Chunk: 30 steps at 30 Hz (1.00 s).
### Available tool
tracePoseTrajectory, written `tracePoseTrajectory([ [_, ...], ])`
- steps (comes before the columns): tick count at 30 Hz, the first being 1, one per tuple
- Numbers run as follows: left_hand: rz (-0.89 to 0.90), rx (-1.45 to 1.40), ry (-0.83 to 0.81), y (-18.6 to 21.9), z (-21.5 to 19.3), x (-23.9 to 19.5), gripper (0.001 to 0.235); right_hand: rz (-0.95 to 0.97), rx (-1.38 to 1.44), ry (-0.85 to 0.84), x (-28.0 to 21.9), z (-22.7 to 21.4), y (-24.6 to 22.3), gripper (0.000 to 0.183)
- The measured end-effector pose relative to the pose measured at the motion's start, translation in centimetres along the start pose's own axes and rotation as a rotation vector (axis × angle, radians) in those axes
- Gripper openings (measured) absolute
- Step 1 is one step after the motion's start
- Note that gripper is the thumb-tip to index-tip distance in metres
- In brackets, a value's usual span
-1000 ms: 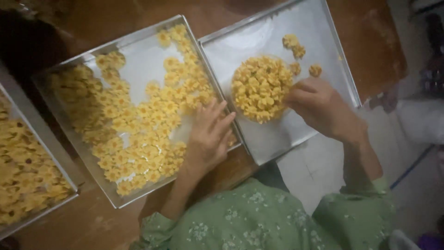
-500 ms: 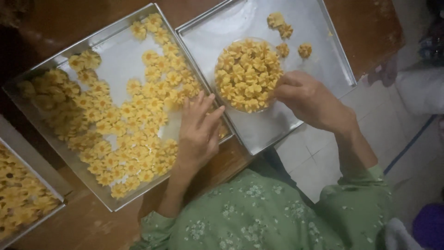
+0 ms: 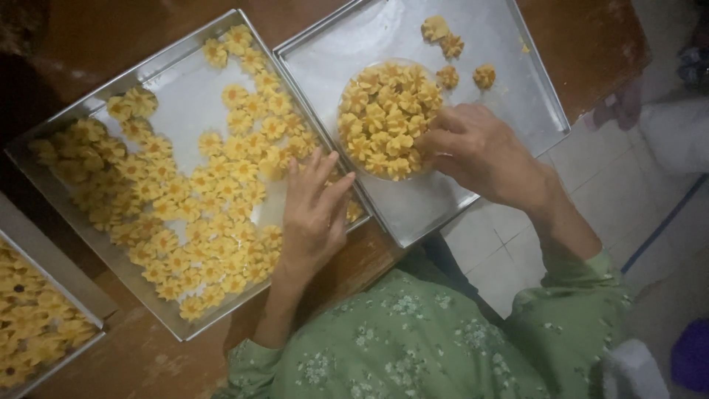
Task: Picking up small flower-shaped cookies from a baking tray and placing them into a round plastic container
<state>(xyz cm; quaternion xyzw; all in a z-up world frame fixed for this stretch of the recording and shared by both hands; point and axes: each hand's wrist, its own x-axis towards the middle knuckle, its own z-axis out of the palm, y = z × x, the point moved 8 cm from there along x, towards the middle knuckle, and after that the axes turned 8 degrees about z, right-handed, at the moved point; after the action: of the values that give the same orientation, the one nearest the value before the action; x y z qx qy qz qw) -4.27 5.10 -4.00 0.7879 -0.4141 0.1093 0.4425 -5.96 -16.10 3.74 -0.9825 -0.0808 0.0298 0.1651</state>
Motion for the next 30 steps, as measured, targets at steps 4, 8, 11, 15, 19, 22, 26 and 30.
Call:
tracePoseTrajectory([
  [4, -0.008, -0.014, 0.01, -0.2, 0.2, -0.2, 0.029, -0.013, -0.065, -0.024, -0.3, 0.5, 0.3, 0.019],
  [8, 0.004, -0.016, 0.02, -0.1, 0.0, -0.1, 0.03, -0.015, -0.032, -0.035, -0.3, 0.7, 0.3, 0.02],
  [11, -0.001, -0.013, 0.026, 0.0, -0.2, 0.0, 0.029, -0.014, -0.021, -0.018, -0.4, 1.2, 0.7, 0.024],
  [15, -0.003, -0.005, 0.023, 0.1, -0.3, 0.0, 0.03, -0.008, -0.01, -0.023, 0.0, 0.5, 0.2, 0.024],
  [19, 0.004, -0.009, 0.021, 0.0, -0.2, -0.1, 0.031, -0.001, 0.02, -0.027, -0.1, 1.0, 0.5, 0.027],
  [22, 0.003, -0.003, 0.026, -0.1, -0.1, -0.2, 0.03, 0.016, 0.011, -0.023, 0.1, 0.9, 0.6, 0.031],
  [26, -0.027, -0.017, -0.002, 0.2, -0.3, 0.2, 0.03, -0.007, 0.036, -0.026, 0.5, -0.1, -0.3, 0.035],
  [30, -0.022, -0.022, 0.002, 0.2, -0.4, 0.1, 0.029, -0.028, 0.049, -0.044, 0.5, -0.3, -0.3, 0.034],
])
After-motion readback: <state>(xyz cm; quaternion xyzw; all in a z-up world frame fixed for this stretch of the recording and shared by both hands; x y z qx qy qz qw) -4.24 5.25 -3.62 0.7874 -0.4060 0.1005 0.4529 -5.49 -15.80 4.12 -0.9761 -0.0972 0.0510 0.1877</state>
